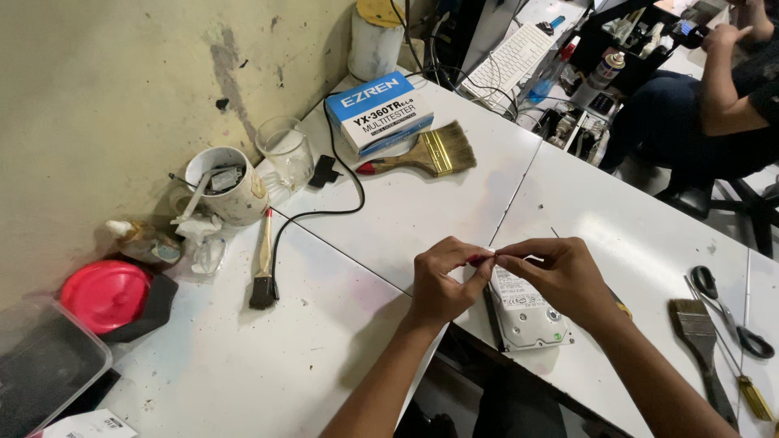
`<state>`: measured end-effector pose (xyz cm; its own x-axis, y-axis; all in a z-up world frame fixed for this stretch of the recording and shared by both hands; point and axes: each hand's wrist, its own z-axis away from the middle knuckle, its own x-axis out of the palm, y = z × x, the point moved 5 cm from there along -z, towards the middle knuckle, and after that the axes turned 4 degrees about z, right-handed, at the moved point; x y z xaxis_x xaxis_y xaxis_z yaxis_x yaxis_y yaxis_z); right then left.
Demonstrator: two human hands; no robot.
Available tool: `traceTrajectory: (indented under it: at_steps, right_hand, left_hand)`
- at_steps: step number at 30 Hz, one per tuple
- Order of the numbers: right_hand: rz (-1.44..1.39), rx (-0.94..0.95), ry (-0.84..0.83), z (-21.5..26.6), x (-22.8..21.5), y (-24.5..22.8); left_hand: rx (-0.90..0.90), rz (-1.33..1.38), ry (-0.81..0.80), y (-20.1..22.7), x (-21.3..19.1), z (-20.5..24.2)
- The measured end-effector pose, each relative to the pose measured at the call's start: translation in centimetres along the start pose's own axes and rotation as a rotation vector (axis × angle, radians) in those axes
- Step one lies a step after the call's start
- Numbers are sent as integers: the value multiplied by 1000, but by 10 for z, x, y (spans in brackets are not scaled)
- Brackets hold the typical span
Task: The person uses a screwdriver to remove screws from a hard drive placed on a white table. The person unscrews several screws one by one and places them on the table.
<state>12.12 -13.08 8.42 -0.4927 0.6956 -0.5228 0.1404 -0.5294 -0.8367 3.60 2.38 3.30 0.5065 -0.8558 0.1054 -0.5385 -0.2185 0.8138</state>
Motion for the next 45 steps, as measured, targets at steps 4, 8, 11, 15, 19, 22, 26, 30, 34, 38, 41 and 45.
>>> traceTrajectory:
  at_steps: [4,8,11,15,19,22,26,30,34,38,41,45]
  right_hand:
    - [123,-61,21,-7,-1,-1]
    - [304,-101,51,-21,-4,8]
    - [451,-125,46,-34,0,22]
    - [535,-134,-19,-43,7,30]
    - [545,-143,-53,-51,9,29]
    - [484,-191,-89,-52,14,25]
    - [473,-218,-103,-55,15,31]
    - [456,-248,-127,-52,16,21]
    - [447,-262,-149,-55,18,21]
    - [495,-287,-149,-58,20,20]
    - [556,-332,-165,-55,23,9]
    - [647,-394,-188,-56,27,7]
  left_hand:
    - [7,-9,11,-7,-2,-1]
    - [-101,-183,-87,-27,-3,2]
    - [-231,-308,-158,-37,2,7]
    - [-368,-342,-191,-39,5,10]
    - [-401,-348,-221,-46,9,11]
    - [-401,-341,-237,-54,8,12]
    - [-454,-367,-256,-59,8,14]
    - [-475,-398,-258,-53,7,12]
    - [-468,-364,-230,-63,6,18]
    - [-434,-374,-219,-63,7,18]
    - [-425,-383,-215,-64,5,18]
    - [-420,-375,-207,-67,5,20]
